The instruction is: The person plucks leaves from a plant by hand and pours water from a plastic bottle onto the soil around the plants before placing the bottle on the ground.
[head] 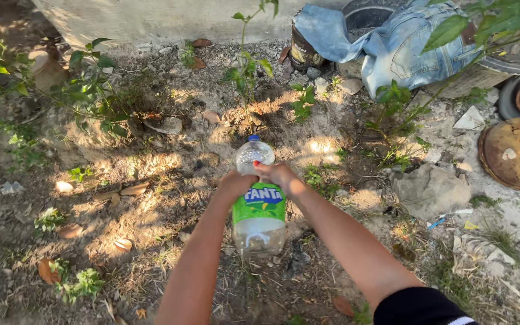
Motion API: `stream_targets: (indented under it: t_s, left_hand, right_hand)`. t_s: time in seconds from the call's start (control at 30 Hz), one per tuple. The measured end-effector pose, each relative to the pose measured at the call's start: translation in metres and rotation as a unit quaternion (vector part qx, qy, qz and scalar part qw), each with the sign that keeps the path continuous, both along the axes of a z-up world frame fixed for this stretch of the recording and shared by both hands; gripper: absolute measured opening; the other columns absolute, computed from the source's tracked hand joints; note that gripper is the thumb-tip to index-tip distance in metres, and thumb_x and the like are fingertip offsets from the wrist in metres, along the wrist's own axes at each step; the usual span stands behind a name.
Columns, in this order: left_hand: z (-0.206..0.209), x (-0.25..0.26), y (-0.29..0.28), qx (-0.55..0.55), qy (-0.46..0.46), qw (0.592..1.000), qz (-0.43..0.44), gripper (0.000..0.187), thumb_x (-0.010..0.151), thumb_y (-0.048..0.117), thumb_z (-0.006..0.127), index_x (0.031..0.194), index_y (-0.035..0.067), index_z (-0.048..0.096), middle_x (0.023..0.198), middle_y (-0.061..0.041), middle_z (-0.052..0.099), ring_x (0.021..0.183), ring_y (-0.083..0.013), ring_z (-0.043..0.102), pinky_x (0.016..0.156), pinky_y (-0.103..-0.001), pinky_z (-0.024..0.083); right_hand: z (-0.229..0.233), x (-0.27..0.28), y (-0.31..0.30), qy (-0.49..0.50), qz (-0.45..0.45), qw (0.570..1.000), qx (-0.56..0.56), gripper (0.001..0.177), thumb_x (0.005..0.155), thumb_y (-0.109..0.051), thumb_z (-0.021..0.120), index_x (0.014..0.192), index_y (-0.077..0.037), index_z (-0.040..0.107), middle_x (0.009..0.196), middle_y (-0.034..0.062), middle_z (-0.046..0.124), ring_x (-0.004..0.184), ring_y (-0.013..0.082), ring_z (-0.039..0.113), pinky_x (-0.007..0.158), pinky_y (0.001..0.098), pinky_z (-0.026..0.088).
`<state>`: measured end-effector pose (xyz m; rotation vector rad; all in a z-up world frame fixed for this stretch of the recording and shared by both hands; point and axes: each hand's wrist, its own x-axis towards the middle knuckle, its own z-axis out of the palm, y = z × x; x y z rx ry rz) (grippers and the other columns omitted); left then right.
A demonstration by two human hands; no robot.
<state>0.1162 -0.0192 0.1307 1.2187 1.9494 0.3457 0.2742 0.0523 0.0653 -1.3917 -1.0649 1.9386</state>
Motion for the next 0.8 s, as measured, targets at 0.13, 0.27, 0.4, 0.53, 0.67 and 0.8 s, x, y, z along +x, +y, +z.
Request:
stream_targets:
  t_s: [0.13, 0.27, 0.4, 0.53, 0.67, 0.8]
  left_hand:
    - [-0.005, -0.006, 0.005, 0.016, 0.015, 0.997, 0.070, 0.078, 0.076, 0.047, 0.081, 0.130, -0.004, 0.058, 0.123, -0.030, 0.062, 0.115, -0.0417, 0.064, 0.097, -0.044, 0.054]
    - [-0.016, -0.020, 0.001, -0.044, 0.010, 0.996, 0.079, 0.069, 0.073, 0.048, 0.077, 0.125, 0.003, 0.069, 0.129, -0.024, 0.065, 0.121, -0.0371, 0.065, 0.102, -0.044, 0.050]
    - [-0.026, -0.030, 0.005, -0.034, -0.020, 0.996, 0.075, 0.066, 0.073, 0.043, 0.077, 0.122, -0.001, 0.071, 0.126, -0.024, 0.070, 0.115, -0.0346, 0.070, 0.096, -0.042, 0.056]
    - [-0.028, -0.035, 0.008, -0.043, -0.040, 0.995, 0.075, 0.061, 0.072, 0.042, 0.078, 0.116, -0.001, 0.075, 0.118, -0.021, 0.073, 0.109, -0.0316, 0.073, 0.094, -0.041, 0.056]
    - [-0.027, -0.036, 0.010, -0.040, -0.046, 0.996, 0.068, 0.059, 0.072, 0.041, 0.077, 0.113, -0.003, 0.077, 0.113, -0.021, 0.076, 0.104, -0.0305, 0.077, 0.091, -0.041, 0.059]
    - [-0.033, -0.038, 0.012, -0.037, -0.023, 0.998, 0.053, 0.061, 0.072, 0.042, 0.080, 0.115, 0.000, 0.073, 0.114, -0.020, 0.076, 0.104, -0.0303, 0.075, 0.091, -0.040, 0.058]
  right_hand:
    - [0.005, -0.004, -0.005, 0.054, 0.036, 0.996, 0.055, 0.051, 0.089, -0.042, 0.079, 0.098, 0.007, 0.072, 0.089, 0.0152, 0.073, 0.070, 0.0196, 0.069, 0.062, 0.0338, 0.058]
    - [-0.010, -0.019, -0.011, -0.013, 0.025, 0.999, 0.027, 0.042, 0.086, -0.042, 0.078, 0.089, 0.000, 0.074, 0.086, 0.0118, 0.076, 0.071, 0.0194, 0.072, 0.063, 0.0330, 0.060]
    - [-0.023, -0.028, -0.007, -0.044, 0.034, 0.998, 0.015, 0.040, 0.083, -0.043, 0.080, 0.084, -0.003, 0.076, 0.081, 0.0092, 0.076, 0.066, 0.0165, 0.070, 0.061, 0.0309, 0.057]
    - [-0.029, -0.036, -0.002, -0.024, 0.012, 1.000, -0.010, 0.042, 0.085, -0.044, 0.079, 0.083, -0.002, 0.074, 0.078, 0.0083, 0.074, 0.063, 0.0165, 0.070, 0.061, 0.0310, 0.058]
    - [-0.037, -0.032, 0.002, 0.030, 0.009, 0.999, 0.003, 0.040, 0.087, -0.041, 0.080, 0.082, -0.002, 0.073, 0.077, 0.0096, 0.073, 0.062, 0.0164, 0.068, 0.057, 0.0318, 0.055]
    - [-0.054, -0.038, 0.007, 0.015, -0.010, 1.000, -0.009, 0.033, 0.086, -0.037, 0.078, 0.083, -0.005, 0.076, 0.075, 0.0091, 0.073, 0.059, 0.0158, 0.067, 0.054, 0.0320, 0.055]
